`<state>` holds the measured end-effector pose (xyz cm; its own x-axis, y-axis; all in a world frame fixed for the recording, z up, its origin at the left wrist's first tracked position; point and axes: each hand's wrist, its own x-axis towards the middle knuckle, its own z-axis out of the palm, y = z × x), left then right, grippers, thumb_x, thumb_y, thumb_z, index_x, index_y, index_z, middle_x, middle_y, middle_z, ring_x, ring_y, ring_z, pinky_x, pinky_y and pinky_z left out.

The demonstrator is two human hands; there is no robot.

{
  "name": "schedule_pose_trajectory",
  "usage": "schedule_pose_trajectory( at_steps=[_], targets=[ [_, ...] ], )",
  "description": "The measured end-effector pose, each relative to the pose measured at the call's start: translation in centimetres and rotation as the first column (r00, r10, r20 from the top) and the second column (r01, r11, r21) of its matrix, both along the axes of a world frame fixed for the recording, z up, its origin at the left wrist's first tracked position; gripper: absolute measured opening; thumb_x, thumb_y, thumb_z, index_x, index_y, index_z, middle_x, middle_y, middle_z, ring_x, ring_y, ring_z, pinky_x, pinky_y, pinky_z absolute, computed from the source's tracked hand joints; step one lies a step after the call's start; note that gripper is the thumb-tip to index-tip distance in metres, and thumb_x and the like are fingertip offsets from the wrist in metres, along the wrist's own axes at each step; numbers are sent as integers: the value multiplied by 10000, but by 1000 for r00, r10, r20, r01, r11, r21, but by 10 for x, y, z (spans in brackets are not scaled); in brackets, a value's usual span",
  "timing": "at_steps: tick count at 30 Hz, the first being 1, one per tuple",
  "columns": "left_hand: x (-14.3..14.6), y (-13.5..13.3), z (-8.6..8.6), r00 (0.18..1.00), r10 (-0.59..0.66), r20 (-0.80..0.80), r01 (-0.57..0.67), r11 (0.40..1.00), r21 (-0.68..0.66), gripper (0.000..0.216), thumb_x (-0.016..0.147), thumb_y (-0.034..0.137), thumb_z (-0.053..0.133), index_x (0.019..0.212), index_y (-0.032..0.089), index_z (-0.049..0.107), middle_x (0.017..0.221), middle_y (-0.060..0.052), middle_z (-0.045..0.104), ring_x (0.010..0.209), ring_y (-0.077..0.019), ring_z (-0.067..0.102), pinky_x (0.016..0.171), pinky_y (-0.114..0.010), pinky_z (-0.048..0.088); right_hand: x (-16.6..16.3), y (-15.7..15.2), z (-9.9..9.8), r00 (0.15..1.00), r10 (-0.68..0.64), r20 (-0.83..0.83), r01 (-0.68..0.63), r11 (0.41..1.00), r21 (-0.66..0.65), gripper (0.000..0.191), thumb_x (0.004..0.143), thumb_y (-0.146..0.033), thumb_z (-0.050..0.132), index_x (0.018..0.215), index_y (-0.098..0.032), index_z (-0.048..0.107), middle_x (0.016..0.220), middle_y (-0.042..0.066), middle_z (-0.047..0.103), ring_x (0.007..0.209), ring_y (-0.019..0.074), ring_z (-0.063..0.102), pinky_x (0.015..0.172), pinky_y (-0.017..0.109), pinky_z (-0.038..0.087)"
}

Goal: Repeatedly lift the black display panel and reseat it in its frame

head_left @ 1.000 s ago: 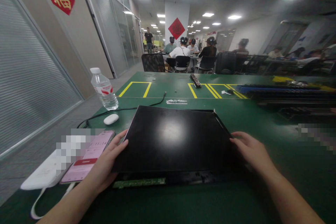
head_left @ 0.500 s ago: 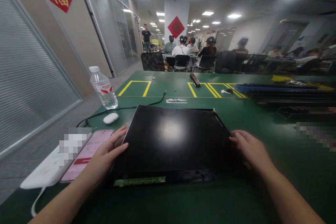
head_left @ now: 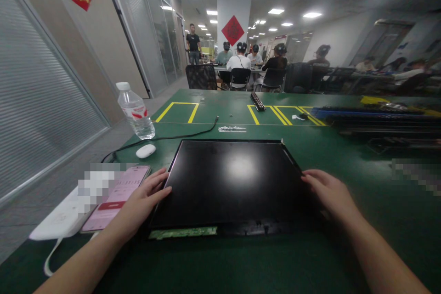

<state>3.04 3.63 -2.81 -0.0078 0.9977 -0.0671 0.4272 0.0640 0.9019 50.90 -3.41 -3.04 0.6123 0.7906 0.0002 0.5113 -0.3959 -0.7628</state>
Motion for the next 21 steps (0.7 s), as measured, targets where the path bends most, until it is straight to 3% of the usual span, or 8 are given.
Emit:
schedule_pose_trajectory(
  at_steps=[5, 16, 21],
  targets=[
    [0, 3, -4, 1000, 11, -22, -12, 1000, -9, 475, 805, 454, 729, 1210, 217, 803, 1701, -134, 494, 1578, -394, 400, 1297, -540, 281, 0, 0, 0, 1000, 13, -22, -13, 1000, -1, 458, 697, -574, 629, 960, -246, 811, 941, 72, 831, 826, 277, 730, 807, 407, 498],
    [-3, 8, -3, 996, -41, -81, 39, 999, -28, 604, 750, 524, 761, 1281, 235, 790, 1704, -137, 484, 1582, -418, 386, 1264, -541, 357, 0, 0, 1, 1000, 10, -13, -9, 1000, 15, 403, 691, -557, 679, 912, -252, 821, 822, 58, 809, 741, 273, 730, 710, 393, 517],
    [-3, 7, -2, 993, -55, -108, 52, 998, -33, 552, 781, 508, 745, 1278, 271, 786, 1706, -111, 487, 1584, -417, 382, 1258, -565, 359, 1, 0, 0, 1000, 22, 12, -22, 1000, 21, 400, 697, -562, 671, 901, -252, 821, 814, 59, 805, 721, 263, 721, 691, 382, 511]
  ],
)
